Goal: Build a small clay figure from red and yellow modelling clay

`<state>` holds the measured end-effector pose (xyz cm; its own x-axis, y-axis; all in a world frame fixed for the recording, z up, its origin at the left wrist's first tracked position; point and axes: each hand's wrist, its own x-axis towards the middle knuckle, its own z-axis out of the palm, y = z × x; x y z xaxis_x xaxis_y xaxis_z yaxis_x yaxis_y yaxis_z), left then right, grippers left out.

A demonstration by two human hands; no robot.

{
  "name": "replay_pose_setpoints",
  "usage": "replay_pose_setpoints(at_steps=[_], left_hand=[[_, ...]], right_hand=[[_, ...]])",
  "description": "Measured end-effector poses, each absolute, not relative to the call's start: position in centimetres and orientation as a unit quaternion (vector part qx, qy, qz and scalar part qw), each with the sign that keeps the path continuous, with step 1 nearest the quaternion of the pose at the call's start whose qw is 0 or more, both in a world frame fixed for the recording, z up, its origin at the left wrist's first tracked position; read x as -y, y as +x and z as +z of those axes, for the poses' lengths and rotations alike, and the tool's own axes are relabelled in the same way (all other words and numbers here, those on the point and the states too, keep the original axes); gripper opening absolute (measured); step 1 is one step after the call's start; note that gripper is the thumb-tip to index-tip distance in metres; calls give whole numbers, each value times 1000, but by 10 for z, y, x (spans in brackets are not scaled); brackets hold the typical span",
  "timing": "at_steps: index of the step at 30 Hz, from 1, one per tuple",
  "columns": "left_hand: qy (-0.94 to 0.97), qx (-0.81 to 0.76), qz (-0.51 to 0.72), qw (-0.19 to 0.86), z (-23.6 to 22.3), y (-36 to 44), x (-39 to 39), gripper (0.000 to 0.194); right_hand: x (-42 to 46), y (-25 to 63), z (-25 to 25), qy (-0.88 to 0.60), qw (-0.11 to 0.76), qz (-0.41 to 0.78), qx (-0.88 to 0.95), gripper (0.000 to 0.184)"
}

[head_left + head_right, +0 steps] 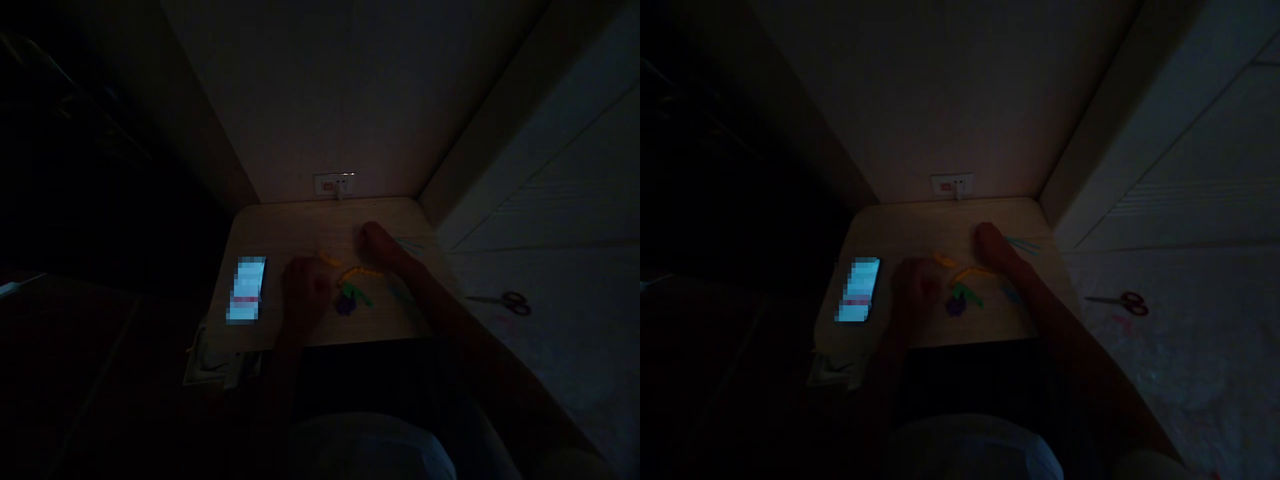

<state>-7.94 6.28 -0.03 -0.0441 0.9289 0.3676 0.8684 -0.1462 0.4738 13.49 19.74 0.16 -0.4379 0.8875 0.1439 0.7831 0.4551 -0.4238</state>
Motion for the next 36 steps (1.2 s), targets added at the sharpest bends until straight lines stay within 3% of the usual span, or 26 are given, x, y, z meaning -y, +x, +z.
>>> replay_pose_setpoints(at_steps=[3, 7, 11, 16, 21, 26, 30, 33, 36], left_hand=[[708, -653, 267, 40, 10, -72, -85, 40], [733, -635, 231, 81, 10, -72, -103, 10], [680, -618, 372, 132, 5, -85, -101, 9], [494, -542, 594, 330, 22, -91, -85, 24], [319, -446, 698, 460, 40, -83, -66, 35], [323, -369, 709, 506, 52, -56, -41, 30], [417, -339, 669, 513, 55, -18, -13, 22], [409, -391, 649, 509, 51, 3, 3, 10], [390, -395, 626, 548, 50, 12, 12, 37]], right_hand=[[-203, 144, -4, -492, 165, 132, 844, 12], [-201, 153, -9, -479, 181, 119, 851, 13], [-196, 162, -9, -444, 297, 123, 836, 28], [-185, 169, 14, -423, 449, 143, 774, 18], [-153, 169, 47, -450, 544, 192, 682, 13], [-91, 149, 78, -436, 586, 287, 619, 15], [-40, 116, 86, -358, 591, 412, 594, 47], [-24, 97, 73, -339, 600, 464, 556, 54], [-24, 93, 58, -375, 612, 469, 514, 54]])
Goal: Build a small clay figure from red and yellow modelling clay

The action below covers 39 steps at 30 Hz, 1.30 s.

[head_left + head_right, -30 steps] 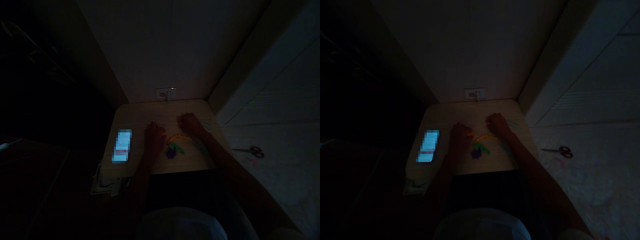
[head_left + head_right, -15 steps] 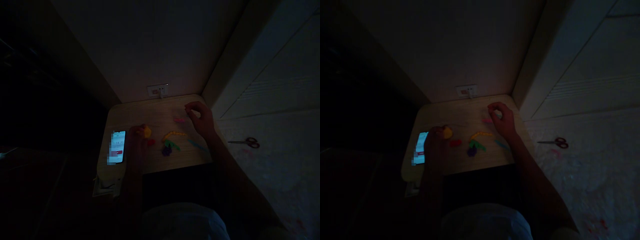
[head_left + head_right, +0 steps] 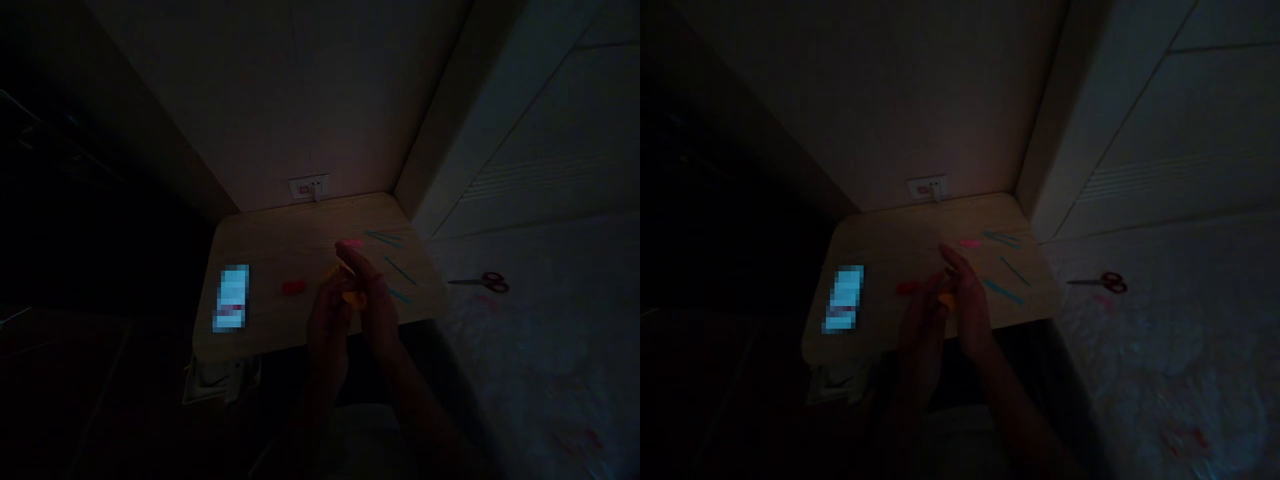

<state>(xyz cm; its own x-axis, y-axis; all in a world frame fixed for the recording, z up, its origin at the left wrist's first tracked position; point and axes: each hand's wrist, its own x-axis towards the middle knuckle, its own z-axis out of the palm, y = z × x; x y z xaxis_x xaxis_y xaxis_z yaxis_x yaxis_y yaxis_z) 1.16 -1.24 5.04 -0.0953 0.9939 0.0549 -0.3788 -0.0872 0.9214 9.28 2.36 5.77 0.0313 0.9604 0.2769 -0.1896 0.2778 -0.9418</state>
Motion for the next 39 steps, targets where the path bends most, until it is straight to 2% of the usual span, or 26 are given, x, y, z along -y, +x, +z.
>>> replay_pose_setpoints(at_steps=[3, 7, 10, 14, 20, 25, 30, 33, 39], left_hand=[[396, -355, 601, 597, 53, 14, 18, 55], [402, -370, 610, 574, 56, 10, 21, 65], [412, -385, 626, 539, 61, 4, 19, 71], [418, -388, 637, 518, 73, 0, 14, 72], [380, -357, 671, 527, 68, 4, 5, 59], [346, -348, 693, 529, 53, 5, 0, 42], [348, -380, 703, 491, 57, 4, 1, 33], [369, -379, 706, 472, 61, 2, 3, 30], [382, -383, 710, 451, 60, 1, 5, 26]], right_hand=[[-23, 93, 54, -387, 606, 443, 535, 61], [-12, 84, 65, -374, 581, 409, 596, 68], [-5, 75, 69, -346, 577, 421, 608, 53], [-4, 70, 60, -363, 623, 422, 550, 30], [-17, 87, 43, -455, 672, 440, 384, 18], [-31, 105, 50, -353, 655, 619, 251, 31], [-40, 120, 59, -273, 572, 737, 236, 60], [-49, 126, 54, -250, 558, 760, 219, 67], [-58, 121, 42, -258, 592, 739, 190, 71]])
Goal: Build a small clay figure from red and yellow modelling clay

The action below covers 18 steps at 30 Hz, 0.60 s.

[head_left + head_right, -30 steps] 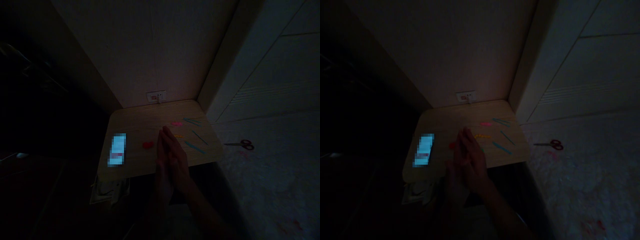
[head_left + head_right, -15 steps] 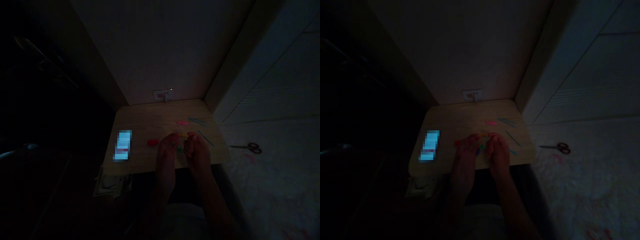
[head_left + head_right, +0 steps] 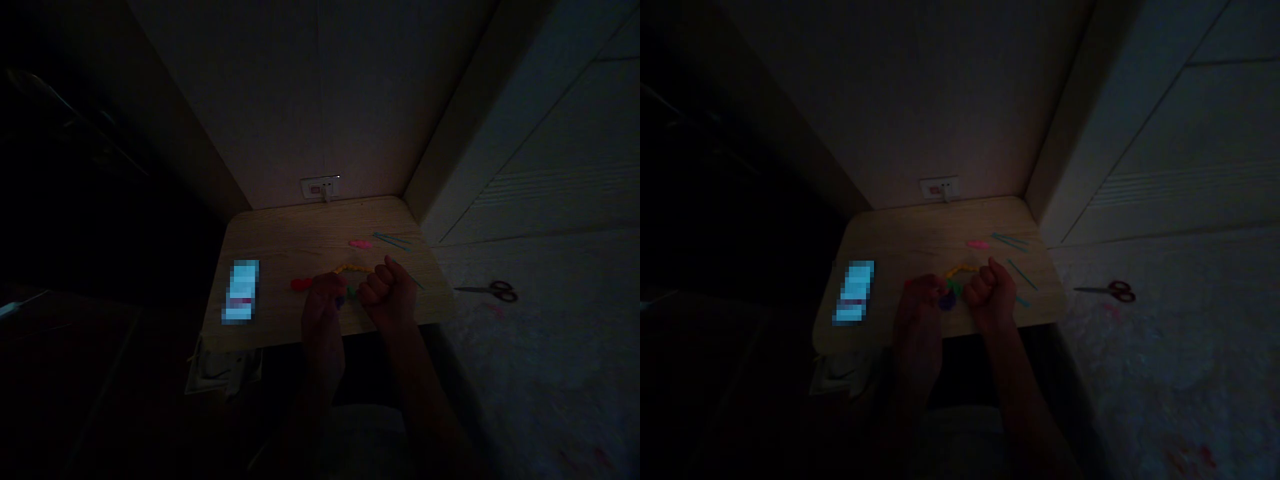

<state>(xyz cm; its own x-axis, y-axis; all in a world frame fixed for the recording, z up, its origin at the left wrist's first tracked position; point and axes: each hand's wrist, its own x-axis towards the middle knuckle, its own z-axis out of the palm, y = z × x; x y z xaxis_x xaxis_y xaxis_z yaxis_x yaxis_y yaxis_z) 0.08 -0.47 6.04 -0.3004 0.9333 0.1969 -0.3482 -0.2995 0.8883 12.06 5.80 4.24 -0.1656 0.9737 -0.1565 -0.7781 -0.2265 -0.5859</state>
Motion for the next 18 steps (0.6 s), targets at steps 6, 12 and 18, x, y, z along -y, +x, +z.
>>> replay_pose_setpoints(at_steps=[6, 12, 18], left_hand=[[414, -395, 706, 417, 58, 0, 4, 27], [424, -401, 709, 397, 57, -6, 0, 23], [501, -479, 644, 323, 59, -19, -11, 20]], right_hand=[[-51, 111, 50, -266, 592, 713, 265, 33], [-39, 102, 48, -295, 587, 680, 326, 38], [-30, 100, 54, -378, 593, 604, 375, 28]])
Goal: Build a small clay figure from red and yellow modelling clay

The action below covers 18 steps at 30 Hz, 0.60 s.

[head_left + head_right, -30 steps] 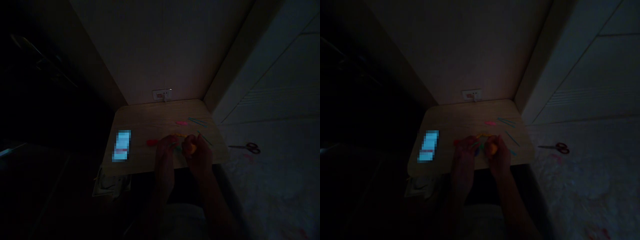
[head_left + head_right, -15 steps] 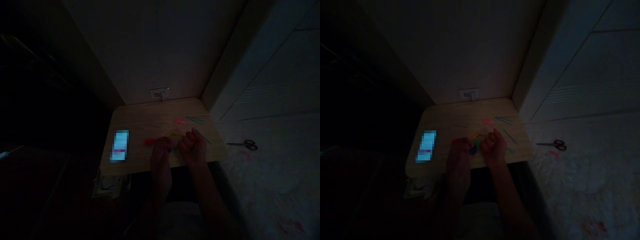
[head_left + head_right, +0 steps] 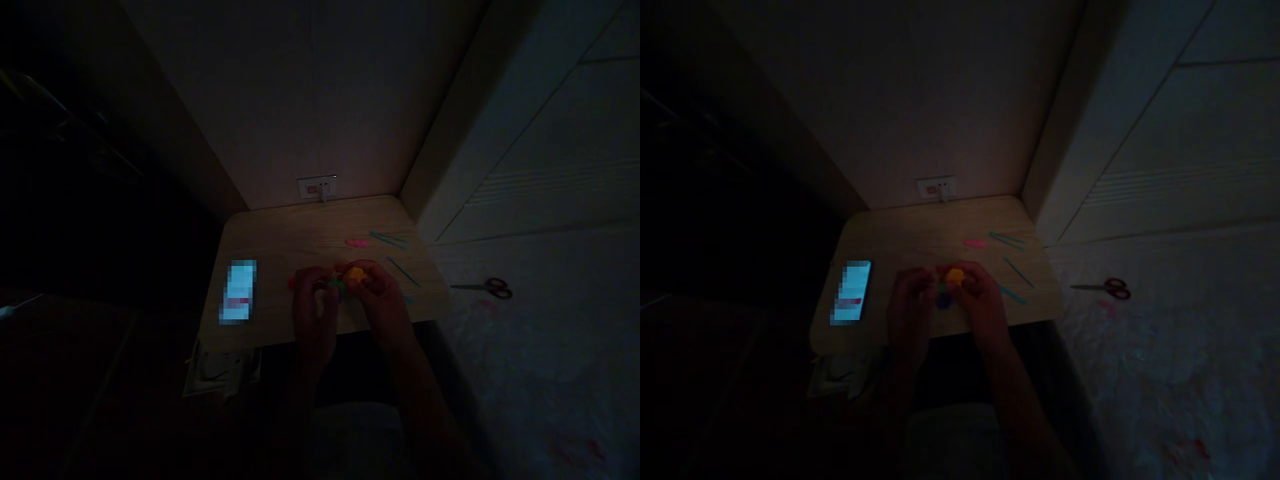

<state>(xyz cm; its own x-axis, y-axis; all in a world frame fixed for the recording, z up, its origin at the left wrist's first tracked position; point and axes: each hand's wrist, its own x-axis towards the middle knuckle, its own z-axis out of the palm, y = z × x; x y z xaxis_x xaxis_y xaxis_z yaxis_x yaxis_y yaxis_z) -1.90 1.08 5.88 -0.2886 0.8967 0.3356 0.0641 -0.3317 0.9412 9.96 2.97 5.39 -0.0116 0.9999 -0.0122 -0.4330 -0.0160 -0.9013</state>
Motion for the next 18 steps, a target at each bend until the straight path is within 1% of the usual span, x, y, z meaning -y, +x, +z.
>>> replay_pose_setpoints(at_steps=[3, 7, 8, 12, 15, 18], left_hand=[[536, -483, 598, 349, 58, -26, -17, 21], [537, -472, 594, 370, 60, -30, -19, 15], [527, -471, 598, 377, 61, -30, -19, 13], [479, -494, 604, 403, 67, -32, -18, 8], [443, -516, 599, 422, 69, -33, -17, 9], [414, -516, 602, 447, 66, -32, -18, 12]], right_hand=[[-27, 102, 59, -403, 591, 559, 420, 24], [-23, 103, 63, -429, 595, 529, 427, 38], [-22, 103, 64, -438, 596, 520, 426, 38], [-21, 104, 64, -469, 584, 494, 442, 23], [-21, 104, 64, -469, 572, 509, 440, 21], [-22, 104, 64, -464, 577, 524, 420, 19]])
